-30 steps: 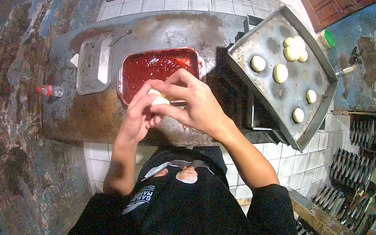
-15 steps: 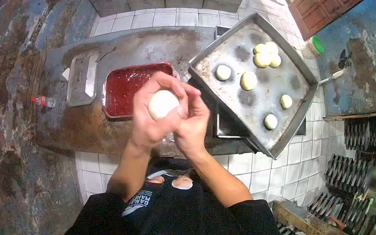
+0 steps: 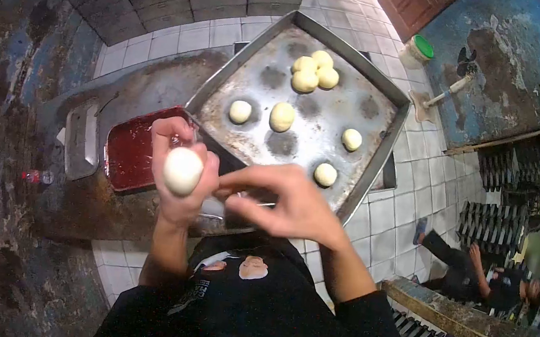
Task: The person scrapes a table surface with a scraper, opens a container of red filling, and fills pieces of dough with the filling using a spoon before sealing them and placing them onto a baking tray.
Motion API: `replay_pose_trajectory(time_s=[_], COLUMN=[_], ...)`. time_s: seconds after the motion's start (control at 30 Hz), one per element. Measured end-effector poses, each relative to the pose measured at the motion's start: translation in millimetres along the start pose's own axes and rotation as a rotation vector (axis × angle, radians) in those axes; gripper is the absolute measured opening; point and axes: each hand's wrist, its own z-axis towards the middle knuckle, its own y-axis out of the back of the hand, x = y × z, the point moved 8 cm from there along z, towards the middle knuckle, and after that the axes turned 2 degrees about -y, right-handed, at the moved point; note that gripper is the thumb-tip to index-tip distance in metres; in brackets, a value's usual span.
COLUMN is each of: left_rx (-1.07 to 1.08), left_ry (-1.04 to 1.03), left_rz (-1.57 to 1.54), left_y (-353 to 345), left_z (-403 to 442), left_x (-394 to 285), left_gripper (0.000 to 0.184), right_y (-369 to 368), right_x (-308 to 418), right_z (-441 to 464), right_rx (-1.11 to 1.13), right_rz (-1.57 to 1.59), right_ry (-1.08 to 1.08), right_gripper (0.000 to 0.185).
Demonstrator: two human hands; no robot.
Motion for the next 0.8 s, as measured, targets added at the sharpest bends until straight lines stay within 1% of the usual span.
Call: replay_pose_trajectory(time_s=[0.03, 0.1, 0.13, 0.17, 0.23, 0.27, 0.3, 0.37, 0.4, 0.43, 0.47, 0.5, 0.53, 0.57, 0.63, 0.67, 0.7, 0.73, 0.77, 0.8], left_rx=[0.082, 0.245, 0.291, 0.340, 0.354, 0.356, 0.384, 0.429, 0.469, 0.490, 0.457, 0.418, 0.363, 0.305, 0.224, 0.177, 0.127, 0.064, 0.064, -0.025], left_ry=[-0.132, 0.024, 0.054, 0.102, 0.110, 0.083, 0.098, -0.006, 0.079, 0.221, 0.266, 0.308, 0.294, 0.264, 0.315, 0.316, 0.317, 0.304, 0.306, 0.311], left_rz=[0.358, 0.234, 0.281, 0.089, 0.224, 0.248, 0.243, 0.282, 0.484, 0.395, 0.451, 0.508, 0.499, 0.468, 0.359, 0.332, 0.304, 0.266, 0.266, 0.277], left_y=[-3.6, -30.7, -52.2, -74.0, -97.4, -109.0, -120.3, -139.4, -141.4, -140.9, -132.3, -121.1, -111.1, -104.5, -91.2, -83.6, -74.9, -61.9, -52.4, -35.2], left_z=[4.9, -1.5, -2.4, -4.7, -3.7, -2.8, -3.3, 2.6, 8.7, 10.5, 14.9, 19.6, 21.5, 21.5, 15.9, 14.2, 11.8, 8.0, 3.9, -1.9], left_x=[11.7, 65.3, 76.8, 86.4, 102.2, 108.1, 115.3, 127.8, 122.1, 125.4, 127.5, 130.3, 135.7, 133.3, 137.3, 133.4, 129.7, 130.7, 130.4, 128.2], left_gripper=[0.052, 0.055, 0.061, 0.062, 0.062, 0.059, 0.062, 0.071, 0.085, 0.093, 0.094, 0.095, 0.095, 0.089, 0.082, 0.078, 0.075, 0.068, 0.068, 0.065], right_y=[19.2, 43.7, 50.1, 56.0, 70.9, 79.7, 88.6, 116.5, 141.0, 170.8, 206.6, 239.0, 266.2, 284.9, 290.5, 287.1, 276.5, 268.9, 261.7, 255.5], right_x=[-19.6, -13.2, -7.5, -15.2, -29.3, -34.5, -38.7, -60.7, -82.8, -112.6, -128.8, -160.4, -185.5, -207.3, -231.9, -246.5, -252.7, -262.7, -273.1, -288.7], right_z=[-10.1, -15.0, -12.9, -16.1, -23.0, -28.5, -31.8, -38.6, -44.0, -50.0, -55.0, -59.9, -57.7, -56.4, -45.1, -38.3, -32.3, -30.0, -29.4, -30.7], right_rx=[-0.164, -0.269, -0.235, -0.242, -0.305, -0.348, -0.347, -0.357, -0.430, -0.505, -0.582, -0.685, -0.666, -0.652, -0.523, -0.438, -0.328, -0.315, -0.299, -0.183], right_rz=[0.094, 0.063, -0.102, -0.106, -0.317, -0.306, -0.310, -0.199, -0.195, -0.190, -0.361, -0.315, -0.405, -0.492, -0.788, -0.874, -1.122, -1.269, -1.414, -1.295], right_ry=[-0.128, -0.080, -0.058, -0.061, -0.040, -0.095, -0.100, -0.177, -0.188, -0.197, -0.160, -0.213, -0.199, -0.191, -0.235, -0.304, -0.271, -0.252, -0.237, -0.338], right_gripper=[0.039, 0.044, 0.046, 0.046, 0.045, 0.042, 0.042, 0.042, 0.039, 0.037, 0.033, 0.034, 0.035, 0.036, 0.035, 0.039, 0.052, 0.060, 0.068, 0.080])
